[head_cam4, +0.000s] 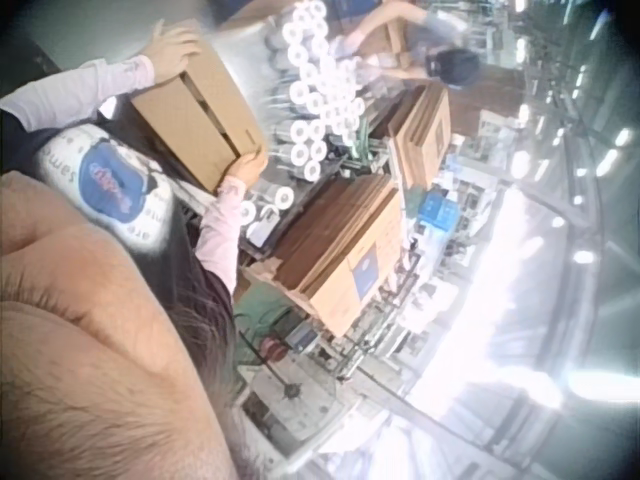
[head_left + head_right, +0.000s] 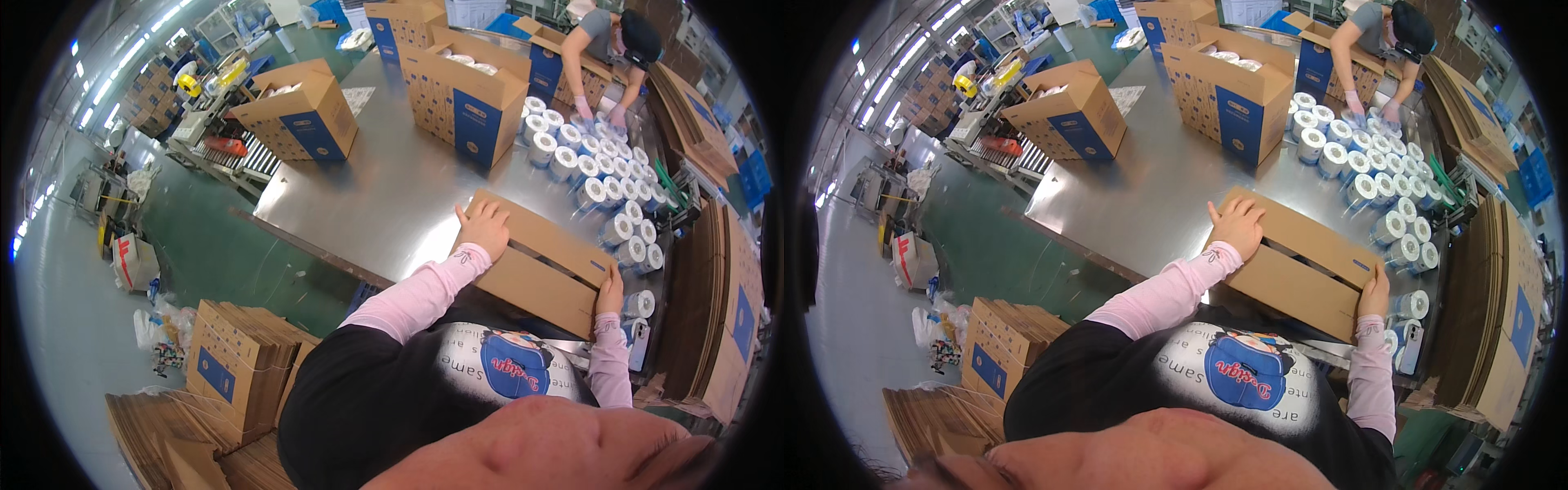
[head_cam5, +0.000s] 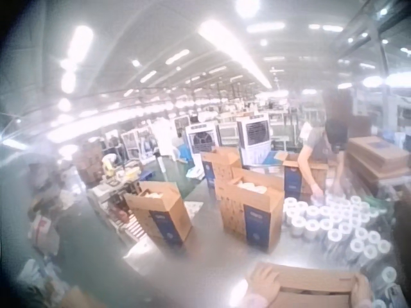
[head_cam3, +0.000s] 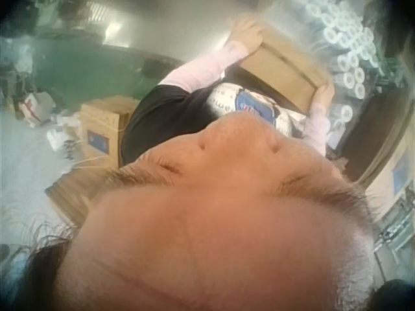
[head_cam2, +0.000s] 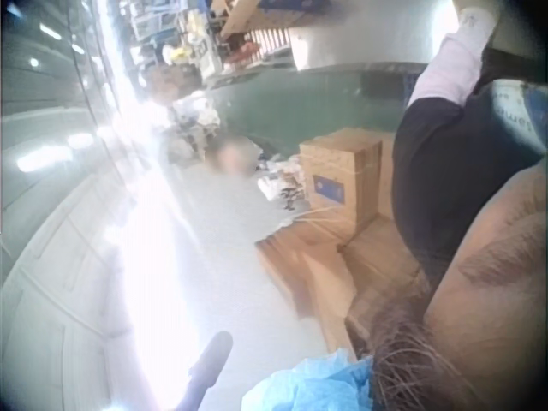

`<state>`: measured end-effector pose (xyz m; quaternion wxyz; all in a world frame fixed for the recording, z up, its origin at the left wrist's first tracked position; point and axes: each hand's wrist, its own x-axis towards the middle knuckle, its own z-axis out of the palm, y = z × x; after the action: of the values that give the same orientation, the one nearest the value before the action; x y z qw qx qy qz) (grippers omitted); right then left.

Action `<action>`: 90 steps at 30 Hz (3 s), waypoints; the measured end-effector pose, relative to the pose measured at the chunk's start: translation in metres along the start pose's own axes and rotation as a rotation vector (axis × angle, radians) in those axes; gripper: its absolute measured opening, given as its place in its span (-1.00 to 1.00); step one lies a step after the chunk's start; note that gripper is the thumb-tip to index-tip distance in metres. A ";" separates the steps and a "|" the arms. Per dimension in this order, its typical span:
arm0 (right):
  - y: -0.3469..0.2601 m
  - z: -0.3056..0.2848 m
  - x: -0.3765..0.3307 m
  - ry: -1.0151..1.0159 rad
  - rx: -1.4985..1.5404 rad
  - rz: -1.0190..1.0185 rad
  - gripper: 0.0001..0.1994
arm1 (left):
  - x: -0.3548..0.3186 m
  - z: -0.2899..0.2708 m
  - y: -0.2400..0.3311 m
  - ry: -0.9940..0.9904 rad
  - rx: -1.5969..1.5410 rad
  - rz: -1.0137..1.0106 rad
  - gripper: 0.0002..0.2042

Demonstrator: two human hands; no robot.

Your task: The person picks up wrapped rolls from a table and places them into cardboard boxes, then picks up and unfolds flat boxes to prepare for more items.

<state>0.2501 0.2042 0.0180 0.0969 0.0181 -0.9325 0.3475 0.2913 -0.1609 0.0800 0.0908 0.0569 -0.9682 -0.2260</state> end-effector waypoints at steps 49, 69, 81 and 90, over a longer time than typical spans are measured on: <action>-0.122 0.029 0.016 -0.069 0.121 -0.382 -0.72 | 0.013 -0.124 0.031 -0.398 -1.620 0.540 -0.85; 0.164 -0.364 -0.025 0.359 -0.901 0.771 0.01 | -0.069 -0.198 0.245 -0.910 -1.972 1.510 -0.69; 0.173 -0.357 -0.010 0.339 -1.069 0.687 -0.14 | -0.089 -0.197 0.236 -0.772 -1.908 1.549 -0.60; 0.129 -0.345 -0.011 0.117 -1.121 0.499 -0.61 | -0.103 -0.203 0.233 -0.702 -1.872 1.579 -0.52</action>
<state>0.3059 0.5260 0.1877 0.0585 -0.2733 -0.9426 -0.1828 0.4167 -0.0241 0.3474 -0.0548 -0.6804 -0.1824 -0.7076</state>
